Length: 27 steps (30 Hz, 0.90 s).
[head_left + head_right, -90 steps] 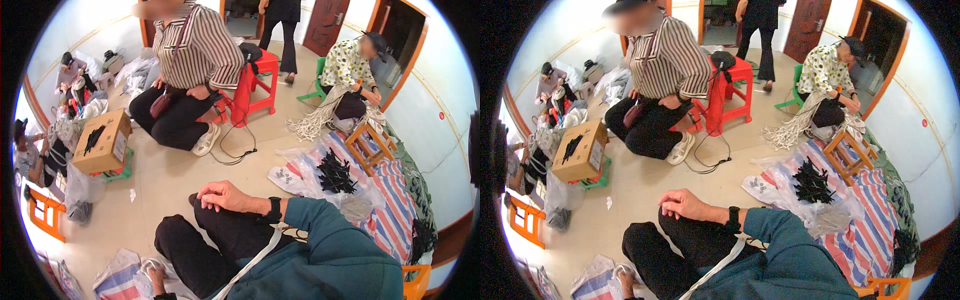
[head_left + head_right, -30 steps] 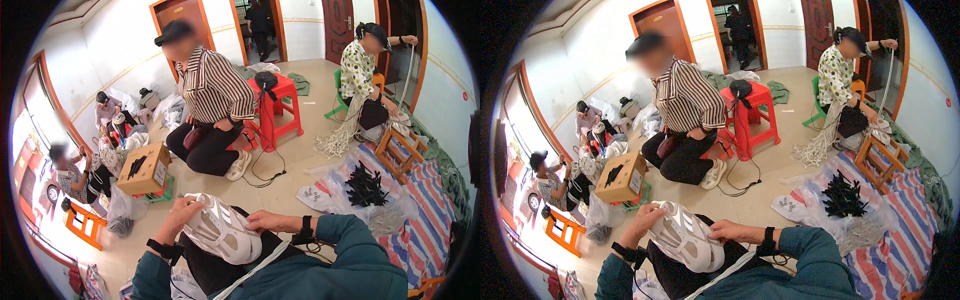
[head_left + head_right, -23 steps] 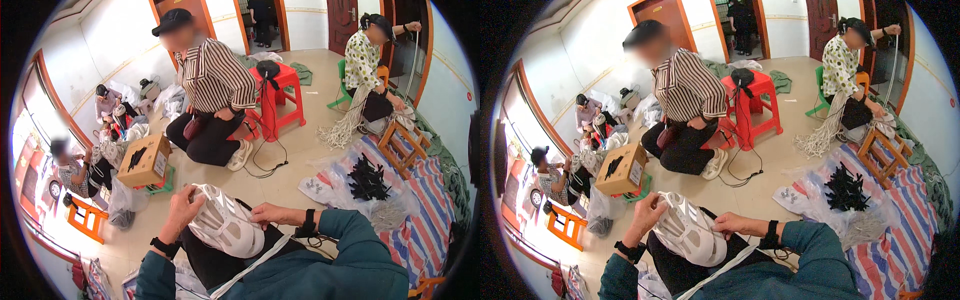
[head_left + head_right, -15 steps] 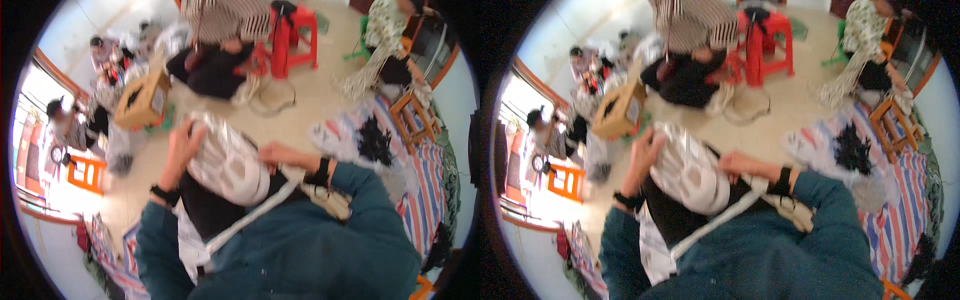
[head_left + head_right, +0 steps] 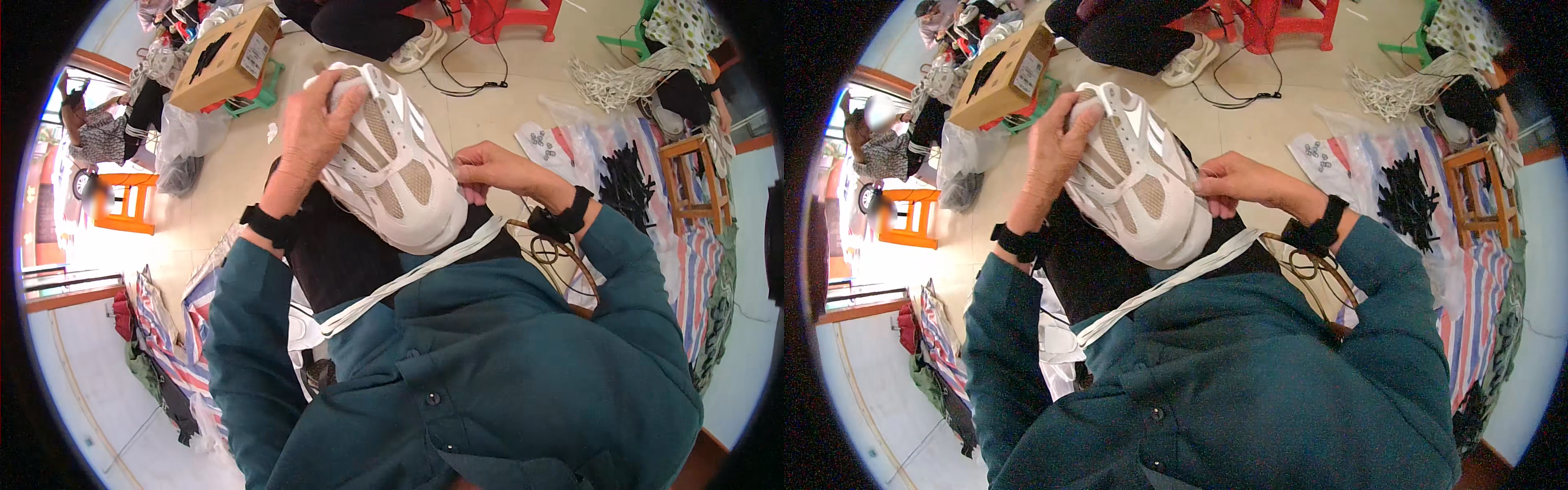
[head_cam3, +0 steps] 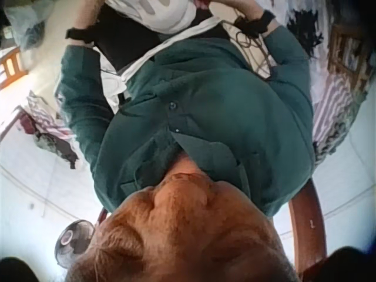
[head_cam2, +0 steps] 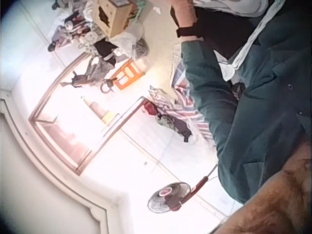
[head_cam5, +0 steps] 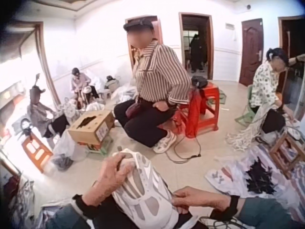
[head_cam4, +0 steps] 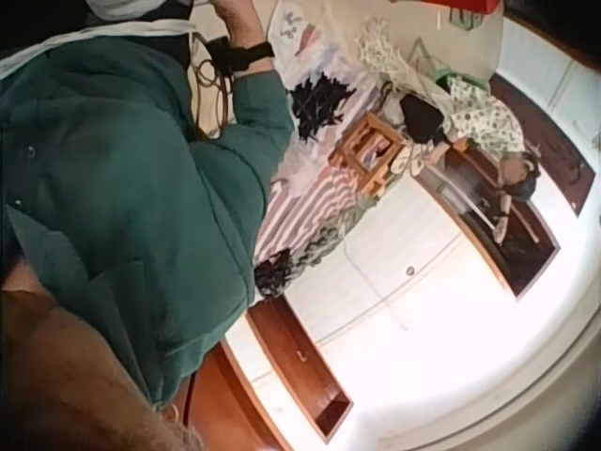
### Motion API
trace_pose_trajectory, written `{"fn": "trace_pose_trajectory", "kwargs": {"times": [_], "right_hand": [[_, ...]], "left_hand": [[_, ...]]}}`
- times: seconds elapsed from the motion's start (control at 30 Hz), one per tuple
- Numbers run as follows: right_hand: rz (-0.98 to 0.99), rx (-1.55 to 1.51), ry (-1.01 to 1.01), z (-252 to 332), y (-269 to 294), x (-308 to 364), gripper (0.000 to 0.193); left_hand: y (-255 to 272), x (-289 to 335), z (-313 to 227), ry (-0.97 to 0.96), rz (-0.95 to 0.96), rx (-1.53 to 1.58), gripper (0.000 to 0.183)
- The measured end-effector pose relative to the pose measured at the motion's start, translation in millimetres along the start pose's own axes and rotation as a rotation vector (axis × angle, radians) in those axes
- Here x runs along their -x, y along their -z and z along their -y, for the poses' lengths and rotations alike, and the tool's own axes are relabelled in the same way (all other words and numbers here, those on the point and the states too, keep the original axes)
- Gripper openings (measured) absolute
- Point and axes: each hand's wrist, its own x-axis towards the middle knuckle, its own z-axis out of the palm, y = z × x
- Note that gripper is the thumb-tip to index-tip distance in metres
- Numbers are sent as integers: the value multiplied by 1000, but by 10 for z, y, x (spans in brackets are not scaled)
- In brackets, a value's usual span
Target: Lace a white athletic shoe while seated.
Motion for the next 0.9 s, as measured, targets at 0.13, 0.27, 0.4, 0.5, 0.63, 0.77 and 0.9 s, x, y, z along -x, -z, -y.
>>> {"fn": "trace_pose_trajectory", "kwargs": {"times": [0.13,0.27,0.4,0.5,0.63,0.77,0.9], "right_hand": [[-20,135,51,27,101,93,27],[-337,376,278,300,228,-48,22],[-520,439,585,740,241,-418,26],[-478,513,765,983,92,-850,33],[-407,602,687,982,-43,-1173,43],[-381,529,683,825,-21,-1255,46],[-319,475,588,805,37,-1324,46]], "left_hand": [[-116,32,-6,37,30,40,41],[-156,-24,-48,-6,19,-30,37],[-244,-100,-114,-91,25,-137,34],[-270,-86,-85,-14,97,-131,36],[-151,1,138,127,62,300,42],[-11,108,397,302,-15,502,44],[-10,146,485,486,123,365,48]]}}
